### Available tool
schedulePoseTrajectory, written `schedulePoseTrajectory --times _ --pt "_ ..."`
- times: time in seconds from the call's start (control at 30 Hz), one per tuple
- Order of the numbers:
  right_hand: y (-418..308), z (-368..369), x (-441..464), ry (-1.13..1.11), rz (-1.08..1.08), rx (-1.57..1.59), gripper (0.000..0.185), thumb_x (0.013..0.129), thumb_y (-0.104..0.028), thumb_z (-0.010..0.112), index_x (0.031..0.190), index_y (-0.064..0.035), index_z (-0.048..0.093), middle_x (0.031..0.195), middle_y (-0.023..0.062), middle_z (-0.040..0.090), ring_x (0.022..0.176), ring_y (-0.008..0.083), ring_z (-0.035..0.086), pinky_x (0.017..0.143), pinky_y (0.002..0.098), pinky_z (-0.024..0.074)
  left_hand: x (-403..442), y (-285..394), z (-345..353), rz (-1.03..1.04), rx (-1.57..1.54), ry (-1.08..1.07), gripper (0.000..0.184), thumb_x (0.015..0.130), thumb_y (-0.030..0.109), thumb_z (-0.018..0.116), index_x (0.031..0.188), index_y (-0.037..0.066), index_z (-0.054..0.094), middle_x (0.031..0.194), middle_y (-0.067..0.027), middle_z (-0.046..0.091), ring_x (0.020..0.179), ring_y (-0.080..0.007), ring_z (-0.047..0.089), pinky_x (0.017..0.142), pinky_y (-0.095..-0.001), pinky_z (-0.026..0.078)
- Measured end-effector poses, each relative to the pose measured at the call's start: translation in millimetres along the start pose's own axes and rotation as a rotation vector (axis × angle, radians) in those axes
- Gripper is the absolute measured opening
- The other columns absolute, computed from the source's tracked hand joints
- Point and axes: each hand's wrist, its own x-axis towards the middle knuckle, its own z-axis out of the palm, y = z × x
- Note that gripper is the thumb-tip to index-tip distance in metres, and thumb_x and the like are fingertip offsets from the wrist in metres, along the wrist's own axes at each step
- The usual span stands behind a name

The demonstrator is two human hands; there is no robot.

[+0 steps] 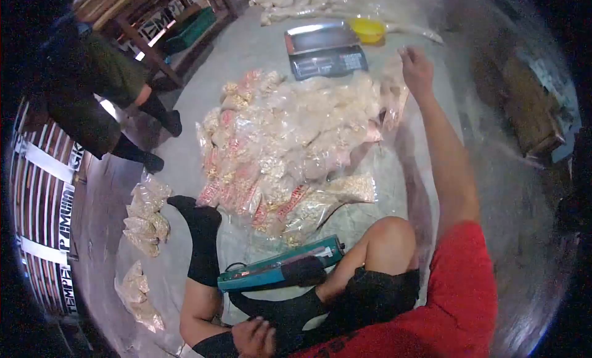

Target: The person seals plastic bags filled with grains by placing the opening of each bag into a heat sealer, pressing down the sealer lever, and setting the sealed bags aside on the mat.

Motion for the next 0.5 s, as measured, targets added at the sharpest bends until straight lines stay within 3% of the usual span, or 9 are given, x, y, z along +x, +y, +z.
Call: schedulePoseTrajectory --times 0.03,0.07,0.13,0.2,0.27,0.3,0.33,0.43,0.5 --pt "-29.9 -24.6 0.5 0.052 -0.030 0.066 0.020 0.090 -0.016 0.060 0.107 -0.0061 0.066 0.098 0.0181 0.070 0.092 0.0384 0.068 0.080 0.0446 0.0530 0.8 8.9 -1.4 0.064 -0.109 -0.029 0.022 0.091 0.020 0.070 0.106 0.004 0.068 0.097 -0.0122 0.068 0.081 -0.0255 0.065 0.076 -0.0446 0.051" --pt "-69.5 -55.7 -2.4 0.064 -0.082 0.165 0.018 0.089 -0.012 0.061 0.105 -0.0057 0.066 0.097 0.0176 0.069 0.090 0.0370 0.068 0.079 0.0434 0.0528 2.4 17.4 -4.1 0.130 -0.219 -0.057 0.034 0.078 0.012 0.081 0.109 0.006 0.068 0.107 -0.0146 0.069 0.080 -0.0336 0.067 0.074 -0.0503 0.051" --pt "-122.5 -111.4 -27.0 0.040 -0.158 0.409 0.017 0.085 -0.003 0.062 0.101 -0.0055 0.065 0.092 0.0156 0.066 0.084 0.0339 0.065 0.077 0.0414 0.0521 25.6 32.6 -13.0 0.283 -0.445 -0.109 0.036 0.085 0.014 0.077 0.117 0.000 0.067 0.115 -0.0220 0.067 0.105 -0.0359 0.065 0.089 -0.0423 0.053" --pt "-197.9 -164.7 -50.5 0.164 -0.478 0.285 0.023 0.077 0.007 0.062 0.097 -0.0052 0.063 0.085 0.0122 0.059 0.076 0.0292 0.057 0.074 0.0385 0.0498 48.0 54.6 8.2 0.355 -0.671 -0.106 0.051 0.081 0.024 0.082 0.122 0.001 0.064 0.122 -0.0217 0.065 0.107 -0.0360 0.065 0.087 -0.0474 0.053" --pt "-256.7 -210.2 -108.1 0.014 -0.360 0.406 0.024 0.074 0.007 0.062 0.094 -0.0059 0.064 0.082 0.0088 0.060 0.074 0.0270 0.057 0.071 0.0374 0.0487 77.3 85.6 17.8 0.269 -0.604 0.009 0.063 0.080 0.032 0.083 0.129 -0.001 0.059 0.130 -0.0232 0.061 0.112 -0.0375 0.064 0.090 -0.0484 0.053" --pt "-291.4 -227.2 -145.4 -0.012 -0.203 0.490 0.017 0.079 0.006 0.063 0.093 -0.0051 0.065 0.083 0.0079 0.063 0.076 0.0226 0.060 0.071 0.0346 0.0505 77.4 93.7 22.0 0.271 -0.573 0.077 0.063 0.080 0.032 0.083 0.129 -0.001 0.059 0.130 -0.0232 0.061 0.112 -0.0375 0.064 0.090 -0.0484 0.053" --pt "-318.7 -237.5 -191.7 -0.081 0.088 0.676 0.012 0.095 -0.009 0.067 0.089 -0.0027 0.058 0.078 -0.0004 0.053 0.070 0.0118 0.053 0.064 0.0281 0.0459 72.3 100.5 28.5 0.223 -0.429 0.067 0.066 0.081 0.033 0.083 0.133 0.000 0.056 0.134 -0.0237 0.058 0.115 -0.0390 0.062 0.092 -0.0473 0.053" --pt "-363.3 -255.1 -306.0 -0.311 0.156 0.845 0.013 0.093 -0.013 0.070 0.094 -0.0030 0.062 0.083 0.0060 0.063 0.075 0.0170 0.062 0.069 0.0329 0.0530 23.2 85.6 56.7 -0.077 -0.813 -0.068 0.051 0.088 0.026 0.075 0.132 0.005 0.060 0.135 -0.0206 0.059 0.122 -0.0308 0.059 0.102 -0.0420 0.048" --pt "-355.1 -245.6 -386.1 -0.605 0.317 0.910 0.019 0.093 -0.021 0.071 0.098 -0.0033 0.069 0.091 0.0124 0.073 0.082 0.0221 0.070 0.074 0.0354 0.0550 -32.7 60.7 35.1 -0.091 -1.297 -0.314 0.053 0.091 0.028 0.069 0.138 0.008 0.057 0.140 -0.0184 0.055 0.128 -0.0334 0.054 0.104 -0.0467 0.043"
